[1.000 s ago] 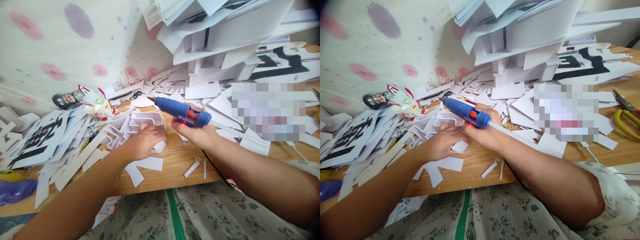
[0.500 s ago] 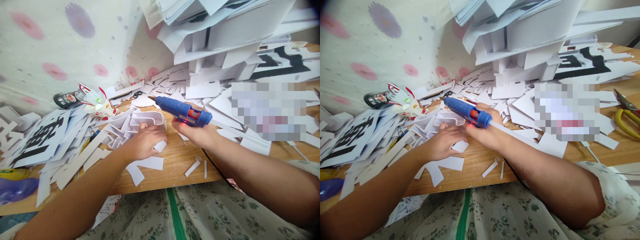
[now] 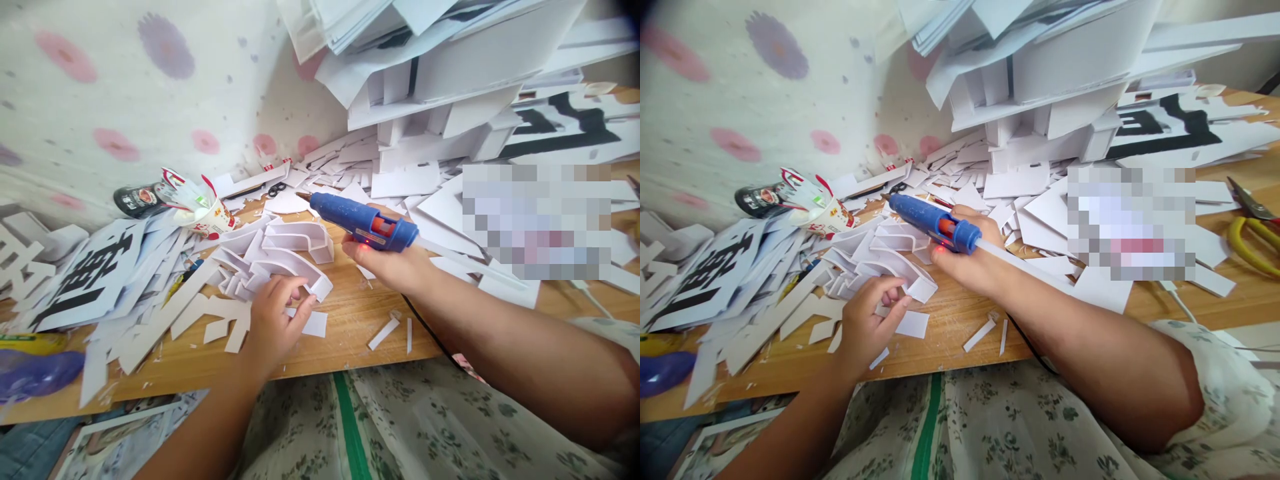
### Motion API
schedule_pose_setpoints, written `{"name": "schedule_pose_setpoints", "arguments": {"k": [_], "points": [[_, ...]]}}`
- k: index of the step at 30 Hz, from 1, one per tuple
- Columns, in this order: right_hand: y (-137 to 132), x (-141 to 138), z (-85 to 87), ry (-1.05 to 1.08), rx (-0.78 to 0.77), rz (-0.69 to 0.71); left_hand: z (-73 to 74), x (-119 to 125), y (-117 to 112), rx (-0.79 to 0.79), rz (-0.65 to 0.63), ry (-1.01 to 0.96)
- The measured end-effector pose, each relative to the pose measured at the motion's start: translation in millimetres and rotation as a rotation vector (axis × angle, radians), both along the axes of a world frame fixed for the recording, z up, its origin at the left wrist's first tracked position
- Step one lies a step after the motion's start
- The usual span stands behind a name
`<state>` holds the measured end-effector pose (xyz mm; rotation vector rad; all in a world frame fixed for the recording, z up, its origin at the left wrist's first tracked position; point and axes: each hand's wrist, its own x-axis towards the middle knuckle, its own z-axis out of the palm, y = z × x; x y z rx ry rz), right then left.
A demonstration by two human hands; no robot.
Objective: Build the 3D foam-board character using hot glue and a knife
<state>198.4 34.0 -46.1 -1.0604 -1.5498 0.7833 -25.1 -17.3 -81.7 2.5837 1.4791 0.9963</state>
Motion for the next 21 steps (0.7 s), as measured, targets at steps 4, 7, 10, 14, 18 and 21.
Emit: {"name": "schedule_pose_setpoints", "arguments": {"k": [4,7,10,14,18,21], "points": [[0.6,0.4,-0.8,0.020,0.004,-0.019,-11.2,6.7,2.0,0.054,0.032,-0.025],[-0.2,0.3,-0.7,0.026,-0.006,-0.028,-17.9,8.9,2.6,0.072,0.044,-0.025],[-1.4,0.1,0.4,0.014,-0.004,-0.031,-24.5,8.9,2.1,0.066,0.056,-0.024],[-1.9,0.3,1.4,-0.017,0.035,-0.013,-31.1,8.8,1.3,0.016,0.080,-0.037],[-1.3,0.6,0.8,-0.017,0.074,0.003,-33.3,10.1,1.3,-0.046,0.110,-0.030],[-1.4,0.6,1.2,-0.018,0.069,0.006,-33.2,11.2,1.0,-0.070,0.144,0.008]]}}
